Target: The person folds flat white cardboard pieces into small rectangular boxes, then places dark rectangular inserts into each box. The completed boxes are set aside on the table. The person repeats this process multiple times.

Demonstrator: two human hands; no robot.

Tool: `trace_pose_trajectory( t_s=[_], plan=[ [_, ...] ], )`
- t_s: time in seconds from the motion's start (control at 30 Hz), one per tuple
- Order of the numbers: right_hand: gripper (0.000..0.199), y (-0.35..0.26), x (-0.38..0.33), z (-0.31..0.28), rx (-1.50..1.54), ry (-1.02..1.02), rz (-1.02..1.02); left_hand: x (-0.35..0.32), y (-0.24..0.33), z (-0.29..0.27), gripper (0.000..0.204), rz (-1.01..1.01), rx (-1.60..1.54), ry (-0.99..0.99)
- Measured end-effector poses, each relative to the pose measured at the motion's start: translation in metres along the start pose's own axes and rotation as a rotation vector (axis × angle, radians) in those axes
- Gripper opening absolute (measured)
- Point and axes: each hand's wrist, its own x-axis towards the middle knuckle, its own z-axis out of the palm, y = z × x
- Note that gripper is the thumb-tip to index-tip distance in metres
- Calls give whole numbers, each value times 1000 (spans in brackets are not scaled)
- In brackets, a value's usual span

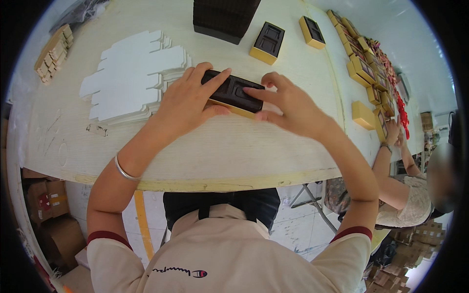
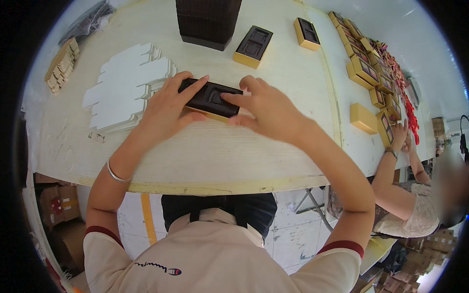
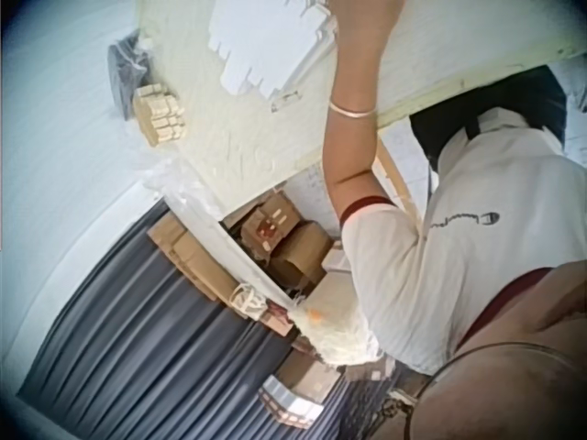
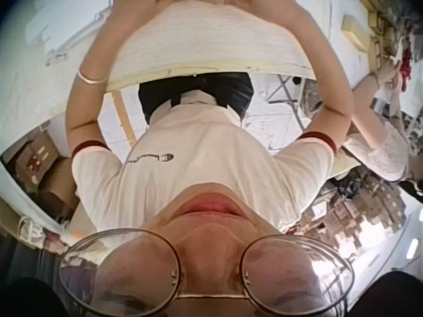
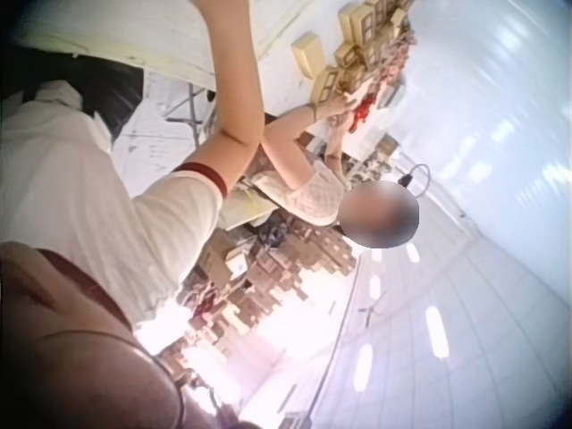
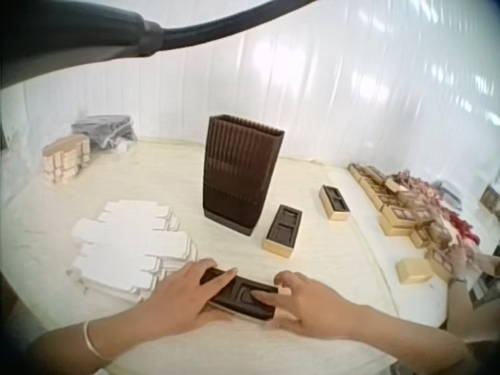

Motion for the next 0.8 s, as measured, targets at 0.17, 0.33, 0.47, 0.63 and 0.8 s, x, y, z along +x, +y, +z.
trace_pose_trajectory(
  t_s=[0.17,0.33,0.47,0.63,0.8],
  plan=[
    [82,-36,-11,30,-673,58,40,0,14,0,75,-80,71,-31],
    [65,-22,-6,39,-343,146,15,-1,9,4,73,121,280,63],
    [54,-17,-14,24,-114,124,18,-3,9,11,72,226,158,-61],
    [51,31,-59,-18,62,50,289,-4,19,-4,70,345,-8,122],
    [51,115,-117,-30,-119,192,697,-30,-11,-89,54,-154,145,-131]
  ],
)
